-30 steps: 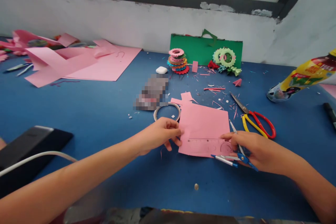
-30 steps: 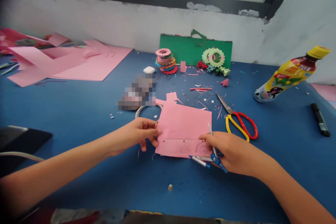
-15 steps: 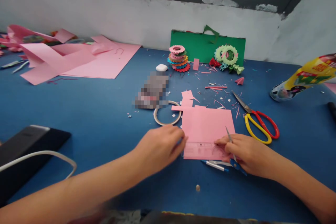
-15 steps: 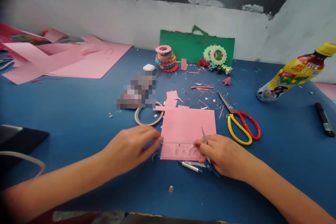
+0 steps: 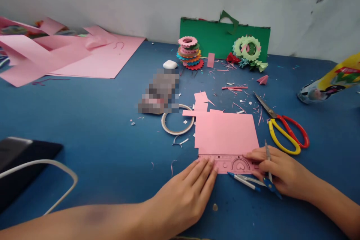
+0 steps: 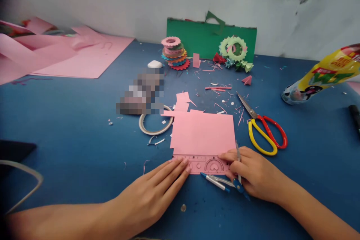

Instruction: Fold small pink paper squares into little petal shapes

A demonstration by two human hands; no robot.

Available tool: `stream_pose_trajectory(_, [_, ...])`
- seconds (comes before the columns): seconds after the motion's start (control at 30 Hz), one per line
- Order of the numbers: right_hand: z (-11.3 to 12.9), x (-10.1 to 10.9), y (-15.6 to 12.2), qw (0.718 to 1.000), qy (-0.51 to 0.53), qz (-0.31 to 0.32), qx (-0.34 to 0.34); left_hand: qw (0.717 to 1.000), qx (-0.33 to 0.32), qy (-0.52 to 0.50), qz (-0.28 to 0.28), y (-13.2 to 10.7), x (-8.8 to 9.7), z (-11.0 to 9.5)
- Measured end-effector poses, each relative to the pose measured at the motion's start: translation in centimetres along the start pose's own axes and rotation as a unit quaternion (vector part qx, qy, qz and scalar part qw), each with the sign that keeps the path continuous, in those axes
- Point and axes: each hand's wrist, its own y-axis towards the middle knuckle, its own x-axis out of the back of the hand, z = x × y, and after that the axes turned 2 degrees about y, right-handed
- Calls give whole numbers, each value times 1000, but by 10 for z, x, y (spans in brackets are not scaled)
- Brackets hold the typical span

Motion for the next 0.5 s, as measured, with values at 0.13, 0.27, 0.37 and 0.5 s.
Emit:
stream_pose_trajectory(0.13, [-3,-3,-1,999,-18,-16,28,1000,-2,6,-9,-1,-2,-1])
stream_pose_trajectory(0.27, [-4,-5,0,999,-25,-18,25,1000,3,3,-7,-2,-2,-1])
stream_pose_trajectory(0.37, [-5,-5,-1,999,-18,-16,25,1000,5,3,-5,-3,-2,-1])
stream_pose_trajectory(0.5, [-6,-5,-1,1000,-11,-14,21,1000,5,5,-6,-2,-2,-1])
